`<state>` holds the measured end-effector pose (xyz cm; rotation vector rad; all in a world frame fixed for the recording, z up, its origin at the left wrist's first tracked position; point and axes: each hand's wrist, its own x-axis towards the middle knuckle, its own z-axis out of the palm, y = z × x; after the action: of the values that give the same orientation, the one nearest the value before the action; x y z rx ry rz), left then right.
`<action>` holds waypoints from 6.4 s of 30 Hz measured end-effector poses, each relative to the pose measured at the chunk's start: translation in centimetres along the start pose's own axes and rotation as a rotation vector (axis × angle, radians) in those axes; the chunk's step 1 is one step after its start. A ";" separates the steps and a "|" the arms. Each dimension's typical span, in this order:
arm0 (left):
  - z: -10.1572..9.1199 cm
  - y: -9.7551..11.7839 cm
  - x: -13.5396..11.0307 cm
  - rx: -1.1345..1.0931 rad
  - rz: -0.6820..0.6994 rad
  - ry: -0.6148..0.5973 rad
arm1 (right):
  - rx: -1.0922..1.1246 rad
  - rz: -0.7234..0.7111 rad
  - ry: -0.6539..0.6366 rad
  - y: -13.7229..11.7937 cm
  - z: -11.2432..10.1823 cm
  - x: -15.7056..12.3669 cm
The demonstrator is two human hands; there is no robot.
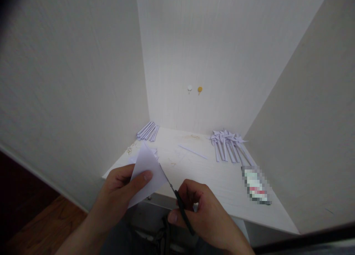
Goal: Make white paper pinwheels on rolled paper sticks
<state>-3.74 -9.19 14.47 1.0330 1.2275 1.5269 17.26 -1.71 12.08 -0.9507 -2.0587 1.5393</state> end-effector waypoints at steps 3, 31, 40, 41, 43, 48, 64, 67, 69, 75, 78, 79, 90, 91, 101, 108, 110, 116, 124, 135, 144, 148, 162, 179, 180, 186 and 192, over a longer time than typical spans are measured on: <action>0.0 0.0 0.1 0.002 0.005 -0.002 | -0.003 -0.001 -0.001 0.0 0.0 0.0; -0.2 -0.5 0.3 -0.082 -0.054 0.000 | 0.064 0.031 0.088 -0.5 0.7 0.3; 0.0 -1.0 0.4 -0.126 -0.070 -0.053 | 0.045 -0.013 0.034 0.5 0.4 0.3; 0.0 -1.1 0.4 -0.130 -0.071 -0.062 | 0.048 -0.022 0.029 0.6 0.4 0.3; 0.1 -1.2 0.3 -0.130 -0.077 -0.078 | 0.059 -0.034 0.022 0.7 0.4 0.4; 0.3 -1.2 0.4 -0.131 -0.083 -0.078 | 0.062 -0.020 0.035 0.6 0.5 0.5; 0.4 -1.2 0.8 -0.013 0.060 0.139 | 0.074 0.002 0.060 1.0 0.9 0.6; 0.4 -1.3 1.0 -0.028 0.052 0.141 | 0.079 0.001 0.043 1.0 0.9 0.6; 0.5 -1.3 1.0 -0.045 0.042 0.128 | 0.069 0.009 0.033 0.8 1.0 0.7; 0.8 -1.7 0.9 -0.082 -0.002 0.088 | 0.080 0.001 0.031 0.5 1.1 0.7; 0.8 -2.1 0.9 -0.097 -0.018 0.135 | 0.117 0.000 0.032 0.7 1.1 0.8; 0.8 -2.2 0.9 -0.100 -0.017 0.154 | 0.131 -0.004 0.033 0.8 1.1 0.8; 1.1 -2.3 1.1 -0.105 -0.104 0.137 | 0.176 -0.011 0.028 0.8 1.2 1.0; 1.1 -2.3 1.1 -0.106 -0.108 0.139 | 0.183 -0.012 0.030 0.8 1.2 1.0; 1.1 -2.8 1.2 -0.141 -0.138 0.111 | 0.302 -0.016 -0.016 1.2 1.6 1.4; 0.8 -3.3 1.6 -0.069 -0.109 0.098 | 0.387 -0.007 -0.066 0.8 1.6 1.8; 0.6 -3.4 1.7 -0.055 -0.089 0.092 | 0.387 0.000 -0.075 0.7 1.6 1.8; 0.5 -3.8 1.6 -0.032 -0.094 0.050 | 0.354 -0.018 -0.062 0.9 1.6 1.7; 1.0 -3.3 1.7 -0.068 -0.096 -0.005 | 0.310 0.032 0.007 0.1 1.9 2.2; 1.3 -4.2 2.9 -0.171 -0.220 0.099 | 0.256 0.067 0.113 0.5 2.1 3.2; 0.8 -6.1 4.8 -0.141 -0.237 0.147 | 0.239 0.061 0.187 2.7 2.6 4.8; 0.5 -6.8 5.4 -0.140 -0.249 0.076 | 0.249 0.052 0.188 3.5 2.6 5.4; -1.9 -9.4 6.3 -0.035 -0.067 0.156 | -0.558 0.444 0.501 14.0 -6.6 6.4; -0.6 -6.7 4.9 -0.429 -0.066 0.132 | -0.181 0.101 0.642 9.9 -5.2 4.8; -0.1 -6.8 4.8 -0.451 -0.064 0.124 | 0.039 -0.003 0.555 8.7 -3.5 4.7; 2.8 -7.8 4.2 -0.540 -0.101 0.161 | 0.663 -0.276 0.409 3.5 4.4 5.8; 2.3 -8.4 3.8 -0.434 -0.061 0.216 | 0.553 -0.247 0.556 3.2 3.9 5.9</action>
<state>-1.30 -4.00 6.82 0.5545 0.9938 1.7886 11.50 0.48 7.35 -0.7573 -1.2218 1.3955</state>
